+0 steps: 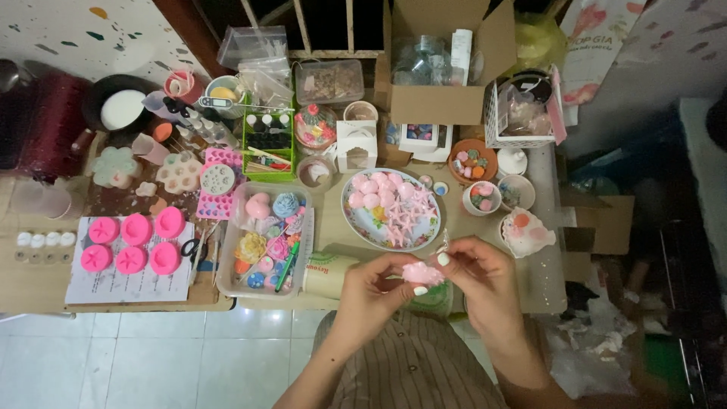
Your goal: The person is preparing and pouring melted wax into molds to create decorative candles.
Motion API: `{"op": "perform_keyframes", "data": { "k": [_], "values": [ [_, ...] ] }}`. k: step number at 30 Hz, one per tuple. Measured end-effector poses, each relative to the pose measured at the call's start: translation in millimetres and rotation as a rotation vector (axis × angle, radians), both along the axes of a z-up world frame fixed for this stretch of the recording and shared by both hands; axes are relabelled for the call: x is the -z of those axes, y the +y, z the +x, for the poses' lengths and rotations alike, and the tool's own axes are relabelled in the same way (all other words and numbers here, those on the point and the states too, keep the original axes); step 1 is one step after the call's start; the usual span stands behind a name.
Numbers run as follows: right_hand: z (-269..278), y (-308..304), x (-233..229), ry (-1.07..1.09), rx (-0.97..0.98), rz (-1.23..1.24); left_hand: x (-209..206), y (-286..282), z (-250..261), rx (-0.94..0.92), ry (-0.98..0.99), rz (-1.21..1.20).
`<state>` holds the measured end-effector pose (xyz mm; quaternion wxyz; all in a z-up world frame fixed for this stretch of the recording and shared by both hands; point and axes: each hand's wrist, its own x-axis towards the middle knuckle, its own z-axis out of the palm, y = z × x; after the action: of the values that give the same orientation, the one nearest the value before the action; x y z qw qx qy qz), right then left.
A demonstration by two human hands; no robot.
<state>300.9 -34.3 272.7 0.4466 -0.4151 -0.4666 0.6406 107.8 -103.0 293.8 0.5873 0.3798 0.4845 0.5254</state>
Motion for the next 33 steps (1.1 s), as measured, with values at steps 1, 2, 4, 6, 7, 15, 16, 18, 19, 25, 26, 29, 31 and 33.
{"op": "perform_keyframes", "data": {
  "k": [1,2,4,6,7,15,16,18,19,25,26,29,31,33],
  "values": [
    [-0.8,0.6,-0.1,0.000,0.003,-0.001,0.1,-0.4,-2.0,0.003,0.000,-0.001],
    [-1.8,2.1,-0.3,0.040,-0.005,-0.022,0.2,0.1,-4.3,0.034,0.011,0.035],
    [-2.6,5.6,3.9,0.080,-0.010,-0.042,-2.7,0.9,-8.3,0.067,0.022,0.071],
    [-2.5,9.7,12.7,0.139,-0.049,-0.273,-8.3,1.3,-11.8,0.112,0.047,0.069],
    [-2.5,9.4,17.9,0.139,-0.047,-0.273,-7.7,1.6,-13.2,0.113,0.046,0.069],
    [-11.2,3.0,18.2,0.443,-0.300,-0.577,-16.6,5.5,-12.6,0.038,0.214,0.203],
    [-11.7,1.8,20.7,0.443,-0.298,-0.577,-19.6,5.8,-12.0,0.040,0.214,0.202],
    [-12.7,-0.1,25.4,0.501,-0.281,-0.614,-25.8,6.8,-11.0,0.025,0.254,0.103],
    [-13.7,-1.6,30.1,0.502,-0.280,-0.614,-18.9,7.7,-11.3,0.026,0.254,0.103],
    [-30.1,-10.6,23.8,0.550,-0.259,-0.755,-28.3,10.6,-18.2,0.095,0.053,0.149],
    [-29.2,-12.1,36.2,0.583,-0.251,-0.821,-21.6,10.3,-18.3,0.120,0.026,0.080],
    [-25.8,-15.7,69.0,0.628,-0.244,-0.955,9.1,12.3,-16.9,0.105,-0.085,-0.102],
    [-20.5,-13.1,91.0,0.636,-0.250,-1.018,22.2,18.6,-15.7,0.060,-0.169,-0.207],
    [-14.0,-11.7,115.3,0.531,-0.121,-0.892,24.4,23.1,-16.3,-0.061,-0.240,-0.130]
  ]
}}
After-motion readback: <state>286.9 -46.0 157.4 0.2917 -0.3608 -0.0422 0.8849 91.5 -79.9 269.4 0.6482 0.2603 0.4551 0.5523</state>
